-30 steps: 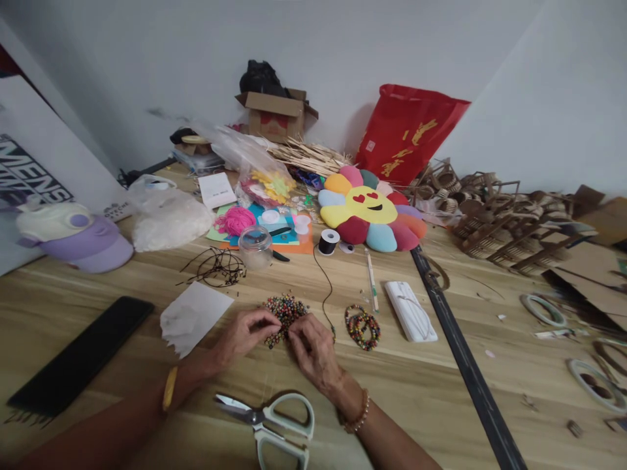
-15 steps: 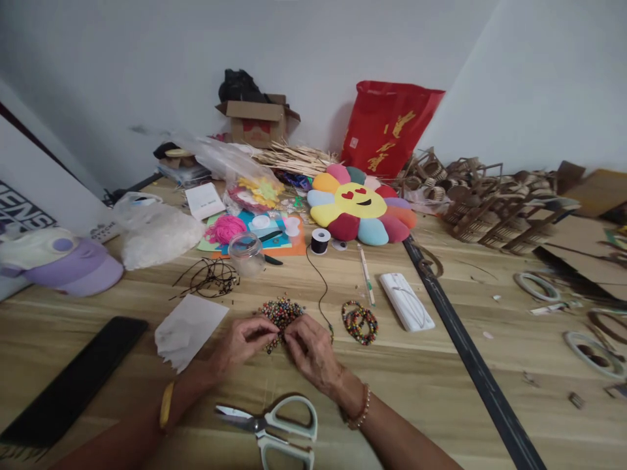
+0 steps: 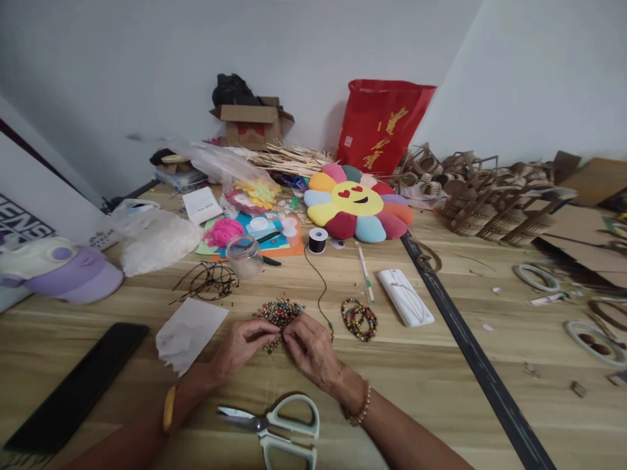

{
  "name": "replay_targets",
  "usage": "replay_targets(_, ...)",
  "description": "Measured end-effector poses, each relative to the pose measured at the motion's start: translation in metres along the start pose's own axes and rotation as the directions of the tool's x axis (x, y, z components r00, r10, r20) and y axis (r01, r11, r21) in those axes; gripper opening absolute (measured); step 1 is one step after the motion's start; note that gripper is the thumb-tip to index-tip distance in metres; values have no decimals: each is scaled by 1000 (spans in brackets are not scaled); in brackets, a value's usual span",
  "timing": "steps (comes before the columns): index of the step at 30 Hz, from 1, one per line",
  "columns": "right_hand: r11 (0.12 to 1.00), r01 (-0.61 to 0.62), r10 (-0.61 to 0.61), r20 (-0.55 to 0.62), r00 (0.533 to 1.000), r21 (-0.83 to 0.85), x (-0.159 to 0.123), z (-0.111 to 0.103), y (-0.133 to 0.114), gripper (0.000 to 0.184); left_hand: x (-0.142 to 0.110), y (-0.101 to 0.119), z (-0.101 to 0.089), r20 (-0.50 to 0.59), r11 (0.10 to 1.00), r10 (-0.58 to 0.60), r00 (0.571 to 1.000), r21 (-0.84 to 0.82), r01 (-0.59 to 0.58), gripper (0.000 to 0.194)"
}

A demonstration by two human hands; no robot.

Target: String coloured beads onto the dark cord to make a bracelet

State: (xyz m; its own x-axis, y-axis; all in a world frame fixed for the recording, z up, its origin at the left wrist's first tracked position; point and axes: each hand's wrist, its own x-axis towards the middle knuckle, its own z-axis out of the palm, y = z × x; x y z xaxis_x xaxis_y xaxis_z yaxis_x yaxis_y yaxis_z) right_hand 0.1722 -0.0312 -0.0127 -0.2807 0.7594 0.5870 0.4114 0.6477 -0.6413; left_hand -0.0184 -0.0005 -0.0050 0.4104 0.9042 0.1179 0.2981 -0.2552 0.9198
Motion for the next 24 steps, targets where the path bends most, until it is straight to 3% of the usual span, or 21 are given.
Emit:
replay_targets(12,999,19,-19,20,1000,-43,-3,2,2,11,-2,-5,2,-66,968,227,972,128,-217,11)
replay_targets(24,998,28,-26,43,999,-61,-5,3,6,10,-2,-5,2,-49,958,258,965,143,-249,14)
